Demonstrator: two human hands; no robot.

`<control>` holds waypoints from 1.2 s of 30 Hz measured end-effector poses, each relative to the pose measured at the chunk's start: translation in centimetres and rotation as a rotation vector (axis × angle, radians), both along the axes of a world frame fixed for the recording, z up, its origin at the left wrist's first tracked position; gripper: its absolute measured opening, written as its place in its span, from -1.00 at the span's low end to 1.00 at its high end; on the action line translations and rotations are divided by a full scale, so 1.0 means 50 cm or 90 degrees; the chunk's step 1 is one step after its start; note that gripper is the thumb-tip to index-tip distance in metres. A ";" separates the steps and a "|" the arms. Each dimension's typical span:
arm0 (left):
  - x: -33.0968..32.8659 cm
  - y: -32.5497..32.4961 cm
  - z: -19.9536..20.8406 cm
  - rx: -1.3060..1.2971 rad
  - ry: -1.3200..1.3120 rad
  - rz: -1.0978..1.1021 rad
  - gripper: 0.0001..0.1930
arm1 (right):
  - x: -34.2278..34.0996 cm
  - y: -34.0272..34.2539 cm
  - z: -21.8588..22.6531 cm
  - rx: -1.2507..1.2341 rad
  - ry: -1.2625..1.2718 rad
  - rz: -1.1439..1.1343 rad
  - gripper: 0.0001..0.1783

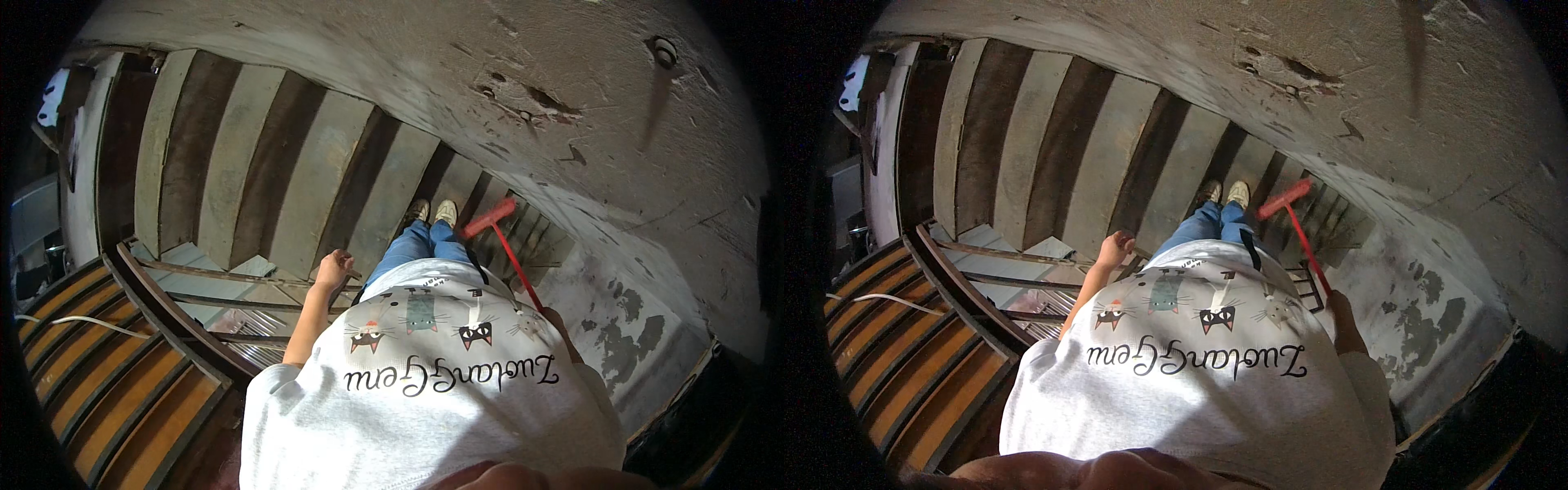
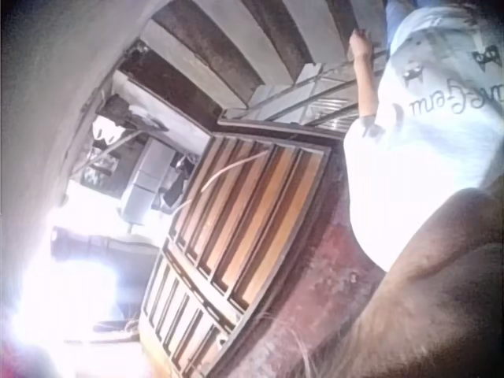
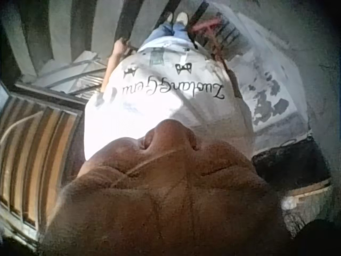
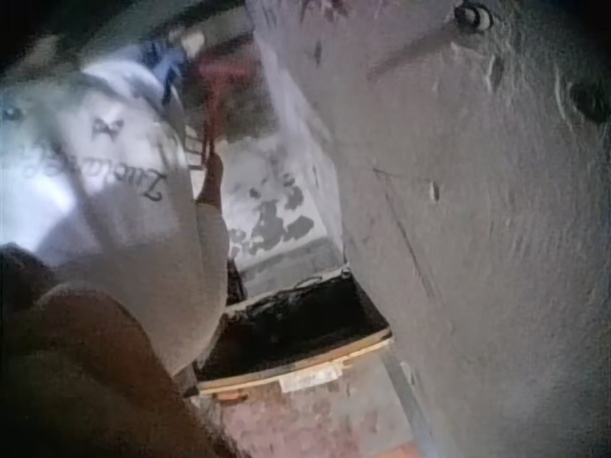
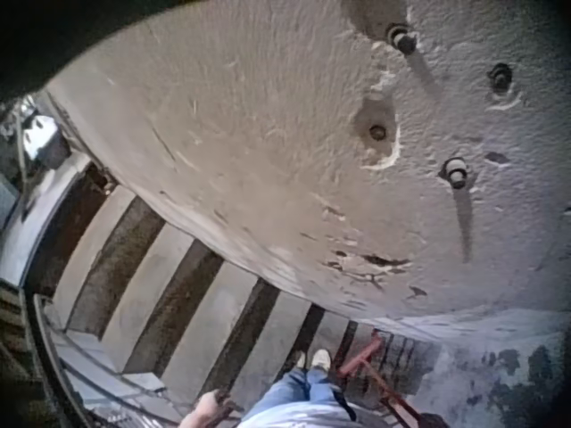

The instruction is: The person sweeps a concrete spiral staircase using a red broom, moving downward step by step. They occasionally pause to touch the ceiling or face area while continuing to sweep the stairs.

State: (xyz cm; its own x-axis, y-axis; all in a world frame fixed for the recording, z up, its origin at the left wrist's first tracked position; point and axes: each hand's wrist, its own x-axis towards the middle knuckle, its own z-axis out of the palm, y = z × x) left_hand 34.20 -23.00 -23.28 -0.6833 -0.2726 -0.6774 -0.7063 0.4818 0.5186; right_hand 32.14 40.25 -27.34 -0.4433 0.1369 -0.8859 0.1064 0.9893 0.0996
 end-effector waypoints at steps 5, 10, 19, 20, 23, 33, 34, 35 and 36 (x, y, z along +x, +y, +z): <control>-0.005 0.007 0.003 0.011 0.001 0.026 -0.79 | -0.040 -0.015 0.060 0.005 0.004 -0.069 -0.81; 0.014 0.013 -0.007 -0.067 -0.010 -0.050 -0.76 | -0.051 -0.026 0.112 -0.042 0.078 -0.051 -0.81; -0.004 0.030 0.006 -0.026 -0.019 -0.002 -0.79 | -0.136 -0.063 0.045 -0.069 0.096 -0.035 -0.79; -0.010 0.030 0.009 -0.033 -0.003 -0.021 -0.80 | -0.144 -0.043 0.042 -0.030 0.049 -0.053 -0.79; -0.006 0.040 0.012 0.013 0.017 0.033 -0.83 | -0.129 0.021 0.059 0.044 0.024 -0.018 -0.78; 0.080 0.015 -0.056 -0.019 -0.009 -0.030 -0.78 | -0.086 0.008 0.166 0.182 0.079 -0.051 -0.75; 0.081 0.006 -0.062 0.002 -0.040 0.016 -0.80 | -0.082 -0.007 0.167 0.185 0.076 -0.056 -0.75; 0.081 0.004 -0.062 -0.006 -0.028 0.005 -0.82 | -0.078 -0.017 0.173 0.191 0.072 -0.054 -0.76; 0.076 0.002 -0.054 -0.008 -0.002 -0.006 -0.82 | -0.070 -0.037 0.175 0.178 0.107 -0.031 -0.79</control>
